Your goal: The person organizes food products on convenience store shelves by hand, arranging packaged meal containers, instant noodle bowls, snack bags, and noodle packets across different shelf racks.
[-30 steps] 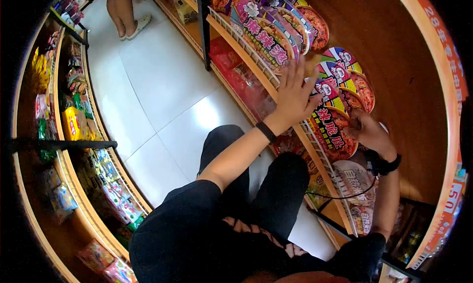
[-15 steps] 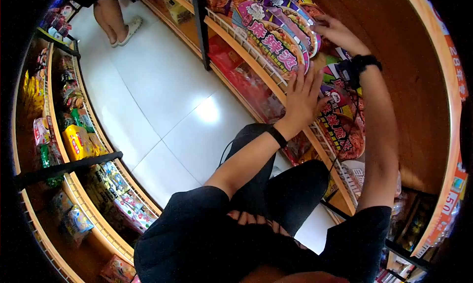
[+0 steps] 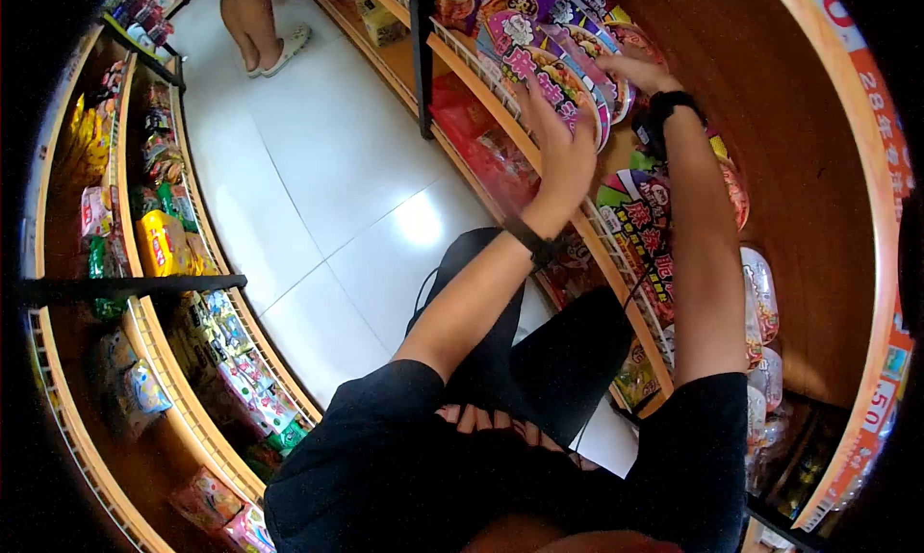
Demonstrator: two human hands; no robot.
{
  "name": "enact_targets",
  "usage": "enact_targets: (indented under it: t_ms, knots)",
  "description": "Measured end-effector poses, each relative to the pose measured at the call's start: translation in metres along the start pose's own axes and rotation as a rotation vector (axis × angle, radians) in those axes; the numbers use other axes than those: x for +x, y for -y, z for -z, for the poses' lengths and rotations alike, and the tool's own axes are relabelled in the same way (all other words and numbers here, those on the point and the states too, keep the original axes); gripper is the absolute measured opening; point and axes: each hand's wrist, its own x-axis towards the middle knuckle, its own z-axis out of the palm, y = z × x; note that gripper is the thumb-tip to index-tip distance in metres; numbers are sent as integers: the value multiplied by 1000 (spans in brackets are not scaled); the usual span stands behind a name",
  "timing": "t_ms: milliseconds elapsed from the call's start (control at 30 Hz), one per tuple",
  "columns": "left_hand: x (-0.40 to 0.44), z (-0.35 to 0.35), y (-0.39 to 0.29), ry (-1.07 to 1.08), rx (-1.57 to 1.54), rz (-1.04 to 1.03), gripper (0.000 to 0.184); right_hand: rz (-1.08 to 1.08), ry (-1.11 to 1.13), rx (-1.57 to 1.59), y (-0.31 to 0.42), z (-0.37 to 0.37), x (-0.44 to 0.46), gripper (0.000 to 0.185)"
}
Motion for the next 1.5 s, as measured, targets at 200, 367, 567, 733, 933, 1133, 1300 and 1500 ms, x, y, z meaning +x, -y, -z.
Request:
enact_targets:
  t_ms: [200,367,567,733,933,1133,1300,1500]
  knots:
    - [39,-6,12,114,27,375,74,-19,-121,24,34,6,-42,49]
    - [44,-19,10,29,-43,389,74,-95,-245,204,57,35,-110,25]
    - [57,-54,61,164,131,414,72,251,-296,636,-2,62,-135,27]
    - [51,-103,75,245,277,457,76,94,-252,852,64,34,-178,23]
    - [60,-24,100,211,-332,140,59,381,-407,424,69,-2,-121,42]
    - [30,-6,31,105,90,9,65,345,-462,-127,57,-53,-77,76]
    - [26,-15,27,94,143,-42,70,213,-125,-158,60,-20,-93,69]
    - [20,-24,20,73,466,-51,71,-118,-169,208,30,45,-71,46]
